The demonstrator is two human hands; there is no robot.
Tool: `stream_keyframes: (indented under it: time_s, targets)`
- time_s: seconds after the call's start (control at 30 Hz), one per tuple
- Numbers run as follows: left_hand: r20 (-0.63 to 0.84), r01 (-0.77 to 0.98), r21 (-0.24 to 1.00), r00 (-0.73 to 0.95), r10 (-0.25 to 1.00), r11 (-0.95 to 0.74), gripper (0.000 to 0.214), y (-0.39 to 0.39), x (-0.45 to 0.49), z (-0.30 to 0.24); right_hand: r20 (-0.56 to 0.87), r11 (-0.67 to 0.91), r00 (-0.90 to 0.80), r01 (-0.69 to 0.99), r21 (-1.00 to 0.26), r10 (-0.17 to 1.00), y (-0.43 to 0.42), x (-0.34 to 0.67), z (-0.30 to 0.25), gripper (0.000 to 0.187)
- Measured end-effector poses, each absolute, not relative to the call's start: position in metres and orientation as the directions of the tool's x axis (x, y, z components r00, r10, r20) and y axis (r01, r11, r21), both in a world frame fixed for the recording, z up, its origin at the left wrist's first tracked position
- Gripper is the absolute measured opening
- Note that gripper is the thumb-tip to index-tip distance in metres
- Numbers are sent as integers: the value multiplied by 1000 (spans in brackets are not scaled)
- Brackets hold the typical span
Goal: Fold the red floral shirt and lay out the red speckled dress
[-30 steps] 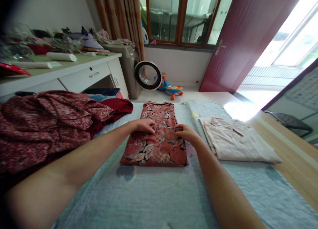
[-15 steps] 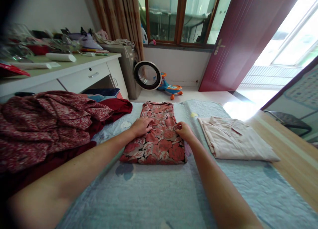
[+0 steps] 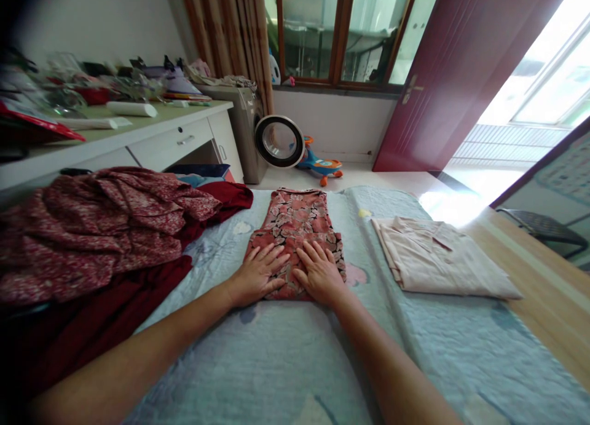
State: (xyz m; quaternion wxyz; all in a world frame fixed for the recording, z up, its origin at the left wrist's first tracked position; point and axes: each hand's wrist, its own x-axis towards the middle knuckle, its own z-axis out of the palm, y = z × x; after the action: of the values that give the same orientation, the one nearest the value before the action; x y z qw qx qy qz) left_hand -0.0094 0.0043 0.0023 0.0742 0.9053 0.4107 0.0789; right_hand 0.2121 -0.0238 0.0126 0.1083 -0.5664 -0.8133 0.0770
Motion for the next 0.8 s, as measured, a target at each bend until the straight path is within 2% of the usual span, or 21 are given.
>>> stream_keyframes:
  time_s: [0.17, 0.3, 0.43, 0.6, 0.8]
  targets:
    - [79, 727, 190, 659, 748, -660, 64, 5, -11, -2, 44, 329, -327, 920, -211, 944, -20, 213, 5, 59]
    - [59, 716, 216, 669, 741, -664, 63, 11, -10, 9, 19, 326, -332, 914, -241, 943, -18, 214, 14, 59]
    - [104, 733, 202, 644, 758, -650, 59, 28, -5, 15, 66, 345, -340, 901, -265, 938, -8, 209, 21, 60]
    - [77, 752, 170, 634, 770, -636, 64, 42, 1, 3, 54, 327, -323, 919, -219, 945, 2, 201, 10, 60]
    - [110, 759, 142, 626, 772, -636, 65, 38, 0, -4, 103, 326, -312, 927, -186, 945, -1, 201, -1, 60]
